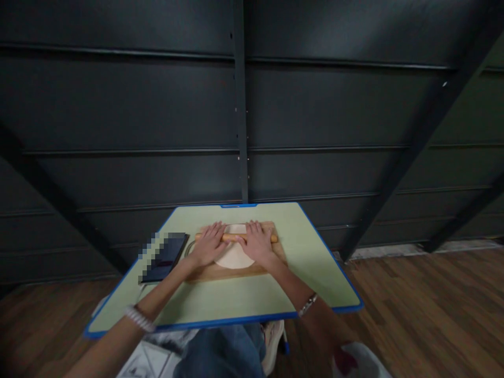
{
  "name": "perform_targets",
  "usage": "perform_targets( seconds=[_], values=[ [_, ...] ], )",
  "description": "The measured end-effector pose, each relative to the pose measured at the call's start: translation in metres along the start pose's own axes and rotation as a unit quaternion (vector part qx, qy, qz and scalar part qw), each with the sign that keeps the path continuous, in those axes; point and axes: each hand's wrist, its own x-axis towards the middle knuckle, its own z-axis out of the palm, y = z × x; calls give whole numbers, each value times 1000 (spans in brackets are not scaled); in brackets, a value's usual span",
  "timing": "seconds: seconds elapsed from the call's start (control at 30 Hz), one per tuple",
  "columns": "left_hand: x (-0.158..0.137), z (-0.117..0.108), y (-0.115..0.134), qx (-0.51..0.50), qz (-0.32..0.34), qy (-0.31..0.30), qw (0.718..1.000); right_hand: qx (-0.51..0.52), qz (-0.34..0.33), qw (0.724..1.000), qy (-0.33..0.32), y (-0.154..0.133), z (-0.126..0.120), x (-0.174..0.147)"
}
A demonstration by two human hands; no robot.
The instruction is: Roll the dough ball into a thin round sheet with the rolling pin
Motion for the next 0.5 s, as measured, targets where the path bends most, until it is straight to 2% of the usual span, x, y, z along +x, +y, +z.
perform_targets(
  seconds=[0.1, 0.2, 0.37, 0.5],
  values=[
    [28, -1, 1, 19, -52, -21, 998, 3, 16, 1000, -21, 5, 3, 28],
    [53, 1, -2, 33, -74, -48, 996, 5, 70, 996, -54, 9, 2, 52],
    [87, 7, -15, 12, -68, -106, 992, 36, 78, 986, -146, 19, 5, 90],
    [108, 7, -24, -4, -61, -148, 987, 80, 82, 977, -178, 31, 16, 115]
  ],
)
